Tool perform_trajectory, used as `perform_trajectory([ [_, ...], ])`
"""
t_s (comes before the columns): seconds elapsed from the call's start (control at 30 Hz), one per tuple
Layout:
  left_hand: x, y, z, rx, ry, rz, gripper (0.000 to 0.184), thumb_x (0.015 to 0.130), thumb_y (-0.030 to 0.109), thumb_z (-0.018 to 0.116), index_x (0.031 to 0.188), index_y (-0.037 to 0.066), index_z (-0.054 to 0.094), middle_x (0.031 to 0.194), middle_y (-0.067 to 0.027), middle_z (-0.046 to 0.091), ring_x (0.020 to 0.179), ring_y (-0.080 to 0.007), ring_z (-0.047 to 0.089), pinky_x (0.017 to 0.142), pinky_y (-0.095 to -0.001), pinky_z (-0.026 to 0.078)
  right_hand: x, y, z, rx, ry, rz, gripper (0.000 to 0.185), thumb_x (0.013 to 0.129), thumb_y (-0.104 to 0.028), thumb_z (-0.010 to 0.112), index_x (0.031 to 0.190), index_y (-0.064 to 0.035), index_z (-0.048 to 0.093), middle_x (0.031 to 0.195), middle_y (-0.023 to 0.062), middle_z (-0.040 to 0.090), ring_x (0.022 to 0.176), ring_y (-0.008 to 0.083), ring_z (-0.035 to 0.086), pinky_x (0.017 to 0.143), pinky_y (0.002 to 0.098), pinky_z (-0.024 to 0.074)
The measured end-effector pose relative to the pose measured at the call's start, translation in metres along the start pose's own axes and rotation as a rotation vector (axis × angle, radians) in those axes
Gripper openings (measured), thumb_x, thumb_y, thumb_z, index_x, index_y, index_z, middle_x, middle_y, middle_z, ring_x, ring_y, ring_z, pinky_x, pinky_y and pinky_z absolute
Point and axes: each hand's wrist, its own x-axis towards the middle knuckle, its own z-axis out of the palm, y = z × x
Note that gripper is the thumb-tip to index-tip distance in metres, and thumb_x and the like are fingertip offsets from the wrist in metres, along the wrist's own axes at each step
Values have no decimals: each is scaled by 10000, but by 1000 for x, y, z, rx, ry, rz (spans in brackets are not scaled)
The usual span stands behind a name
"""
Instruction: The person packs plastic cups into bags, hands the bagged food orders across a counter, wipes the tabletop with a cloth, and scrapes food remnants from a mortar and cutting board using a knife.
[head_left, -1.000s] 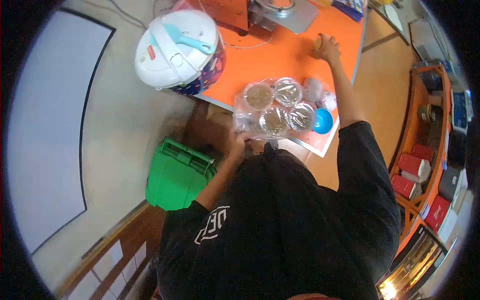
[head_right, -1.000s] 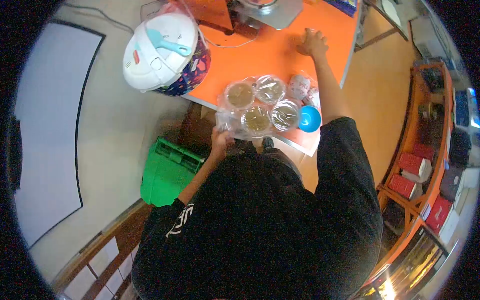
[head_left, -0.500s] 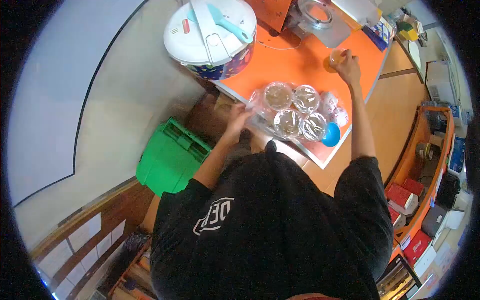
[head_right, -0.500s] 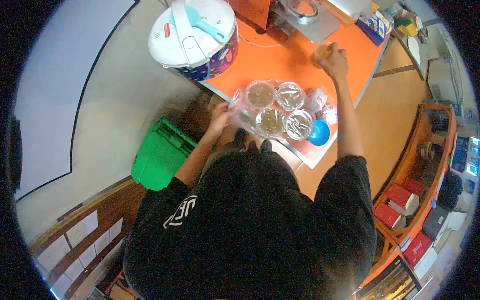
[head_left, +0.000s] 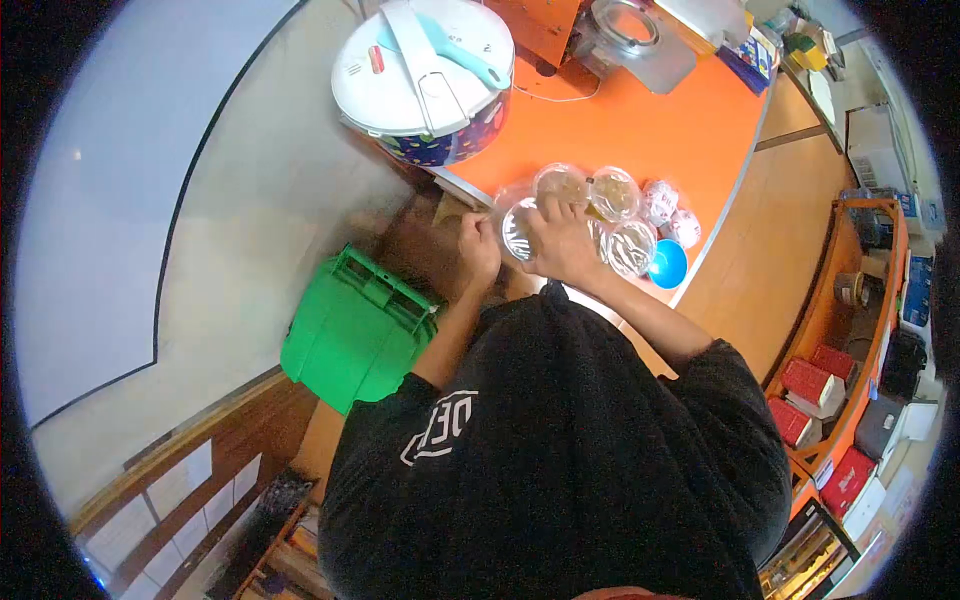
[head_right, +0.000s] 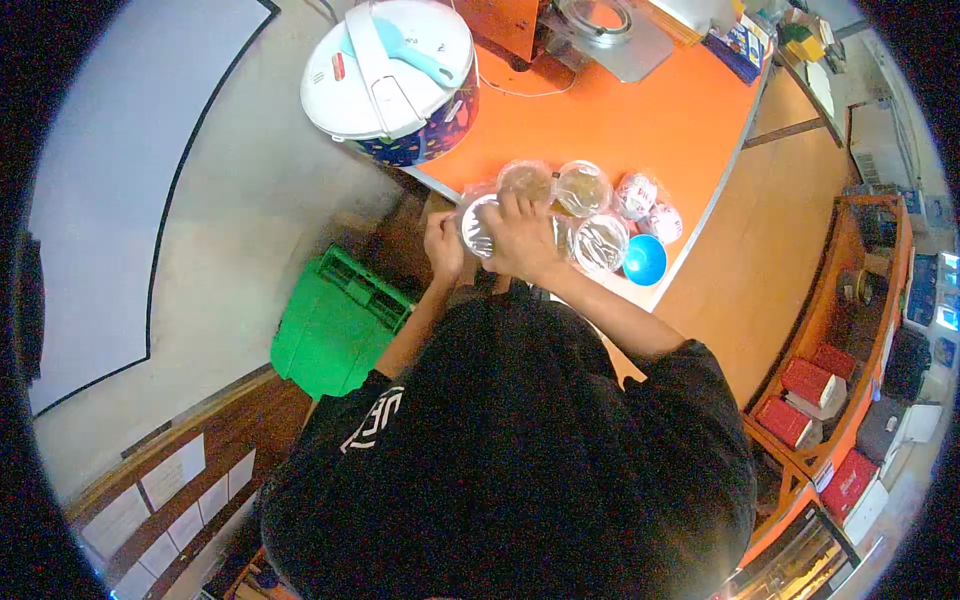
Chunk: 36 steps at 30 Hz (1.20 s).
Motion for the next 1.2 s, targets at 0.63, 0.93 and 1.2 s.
perform_trajectory([
  [0.63, 15, 74, -30, -606, -193, 44, 277, 647, -112, 486, 873, 46, 453, 767, -28, 498, 665, -102, 478, 595, -238, 405, 8, 11, 40, -176, 63, -1, 777, 656, -604, 514, 1116, 18, 443, 1295, 184, 324, 1213, 341, 263, 995, 565, 39],
  [0.93, 3, 74, -25, -467, -232, 191, 299, 652, -92, 484, 926, 24, 461, 823, -39, 496, 764, -112, 490, 685, -221, 396, -3, 40, 32, 34, 252, -94, 505, 772, -409, 505, 1058, 8, 509, 1262, 179, 378, 1202, 313, 307, 1000, 518, 146],
  [1.2, -2, 136, 2, 496, -19, 591, 354, 684, 90, 583, 1023, 62, 489, 1088, -151, 442, 1020, -263, 432, 828, -414, 352, -24, 176, 30, 517, 270, 784, 413, 693, -346, 667, 892, 7, 583, 807, 115, 580, 729, 214, 564, 583, 328, 438],
])
